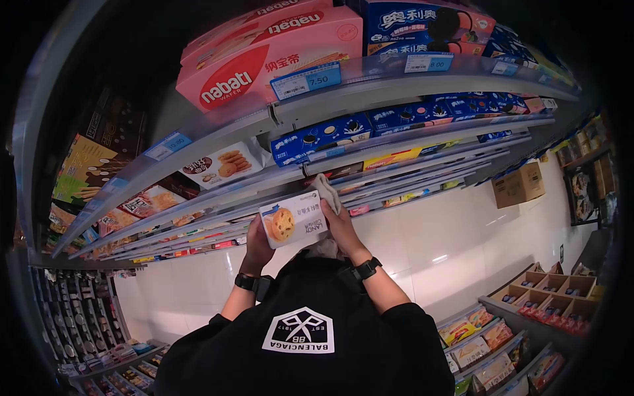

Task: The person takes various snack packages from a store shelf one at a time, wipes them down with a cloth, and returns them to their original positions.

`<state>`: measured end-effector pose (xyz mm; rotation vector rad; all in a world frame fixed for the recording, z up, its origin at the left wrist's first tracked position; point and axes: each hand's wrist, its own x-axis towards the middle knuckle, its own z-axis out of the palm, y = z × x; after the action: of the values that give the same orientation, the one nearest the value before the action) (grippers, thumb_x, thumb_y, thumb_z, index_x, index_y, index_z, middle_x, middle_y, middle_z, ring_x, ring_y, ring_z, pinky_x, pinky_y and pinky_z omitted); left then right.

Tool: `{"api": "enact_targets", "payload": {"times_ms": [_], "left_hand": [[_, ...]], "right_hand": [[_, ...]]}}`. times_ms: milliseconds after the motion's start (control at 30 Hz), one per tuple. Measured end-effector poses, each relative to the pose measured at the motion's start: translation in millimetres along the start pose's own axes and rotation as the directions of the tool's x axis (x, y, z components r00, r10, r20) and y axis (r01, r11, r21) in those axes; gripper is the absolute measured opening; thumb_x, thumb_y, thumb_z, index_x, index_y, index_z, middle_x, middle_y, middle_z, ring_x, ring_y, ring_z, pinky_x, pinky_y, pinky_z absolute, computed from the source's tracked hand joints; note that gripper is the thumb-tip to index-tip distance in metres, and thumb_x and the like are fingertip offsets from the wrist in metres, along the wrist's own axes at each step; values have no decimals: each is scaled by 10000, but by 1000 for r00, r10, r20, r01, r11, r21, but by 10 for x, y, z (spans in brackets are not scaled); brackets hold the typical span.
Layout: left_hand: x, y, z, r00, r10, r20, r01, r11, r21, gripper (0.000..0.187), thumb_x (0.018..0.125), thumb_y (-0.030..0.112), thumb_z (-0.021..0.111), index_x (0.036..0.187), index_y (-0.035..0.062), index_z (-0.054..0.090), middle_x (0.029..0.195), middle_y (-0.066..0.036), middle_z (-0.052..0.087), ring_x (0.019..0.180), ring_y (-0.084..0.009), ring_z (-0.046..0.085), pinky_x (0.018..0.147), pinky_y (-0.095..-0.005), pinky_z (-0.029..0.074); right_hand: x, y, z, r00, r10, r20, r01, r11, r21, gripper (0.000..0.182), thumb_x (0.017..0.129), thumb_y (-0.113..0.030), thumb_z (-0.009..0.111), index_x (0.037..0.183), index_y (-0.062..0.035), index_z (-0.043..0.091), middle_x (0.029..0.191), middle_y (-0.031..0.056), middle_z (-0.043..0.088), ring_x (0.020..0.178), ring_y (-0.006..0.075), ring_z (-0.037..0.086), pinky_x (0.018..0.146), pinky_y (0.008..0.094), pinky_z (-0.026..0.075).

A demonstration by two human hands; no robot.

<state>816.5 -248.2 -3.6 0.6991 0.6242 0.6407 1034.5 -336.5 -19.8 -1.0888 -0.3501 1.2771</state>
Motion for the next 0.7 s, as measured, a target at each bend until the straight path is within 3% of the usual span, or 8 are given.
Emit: {"api": "enact_targets", "payload": {"times_ms": [67, 133, 167, 300, 400, 533, 600, 700], "left_hand": [[59, -29, -97, 1000, -14, -14, 13, 998, -67, 570, 1086, 400, 465, 1514, 23, 451, 1476, -130, 574, 1379, -273, 542, 1171, -422, 418], [115, -15, -135, 986, 169, -6, -157, 927, 339, 494, 1052, 274, 619, 1464, 46, 470, 1379, -103, 626, 1331, -215, 566, 1132, -384, 451], [172, -21, -206, 988, 144, -54, -118, 933, 339, 537, 940, 107, 779, 1388, 57, 486, 1302, -79, 652, 1243, -168, 608, 1074, -345, 497], [276, 123, -264, 984, 179, 1, -157, 858, 489, 626, 809, -17, 876, 1314, 24, 507, 1261, -93, 674, 1142, -173, 663, 1000, -336, 561], [370, 242, -450, 979, 202, -24, -151, 801, 579, 645, 799, -9, 887, 1318, 17, 505, 1260, -99, 674, 1175, -185, 656, 997, -336, 566], [455, 385, -709, 983, 184, -17, -148, 841, 521, 490, 834, -53, 832, 1248, 21, 581, 1183, -79, 729, 1054, -157, 707, 947, -324, 586], [509, 417, -777, 985, 170, -9, -140, 841, 523, 362, 854, -59, 805, 1182, 16, 672, 1123, -80, 763, 1005, -149, 723, 915, -308, 588], [594, 453, -912, 998, 56, 14, -53, 815, 577, 342, 853, 16, 846, 1171, 17, 721, 1095, -77, 771, 986, -138, 718, 920, -312, 580]], "right_hand": [[81, -6, -2, 998, 63, -2, -63, 998, -14, 431, 1082, -314, 612, 1423, -51, 587, 1237, 25, 695, 1108, 81, 638, 957, 255, 497], [191, 55, -18, 998, 64, -7, -64, 997, -42, 438, 1079, -306, 618, 1434, -53, 577, 1250, 28, 696, 1114, 92, 641, 958, 266, 502], [248, 89, -22, 998, 63, -13, -64, 996, -69, 446, 1077, -299, 623, 1445, -55, 567, 1263, 32, 698, 1120, 103, 645, 960, 276, 506], [501, 204, -84, 992, -116, 53, 123, 982, -142, 420, 1076, -261, 620, 1432, -41, 579, 1290, 42, 700, 1121, 136, 655, 952, 300, 521], [589, 77, -230, 964, -246, 102, 266, 870, -415, 361, 1063, -209, 625, 1372, -20, 626, 1292, 79, 710, 1137, 170, 658, 973, 321, 516], [578, -310, -355, 948, -318, 31, 256, 698, -669, 388, 860, -112, 756, 1232, -7, 710, 1252, 185, 698, 1192, 330, 651, 1042, 365, 485], [587, -459, -455, 722, -595, 354, 495, 85, -865, 422, 736, -113, 792, 1147, -24, 751, 1239, 176, 690, 1200, 392, 609, 1052, 435, 491], [654, -624, -490, 773, -485, 408, 464, -5, -886, 395, 702, -182, 803, 1079, -63, 792, 1240, 165, 683, 1201, 393, 588, 1074, 474, 464]]}}
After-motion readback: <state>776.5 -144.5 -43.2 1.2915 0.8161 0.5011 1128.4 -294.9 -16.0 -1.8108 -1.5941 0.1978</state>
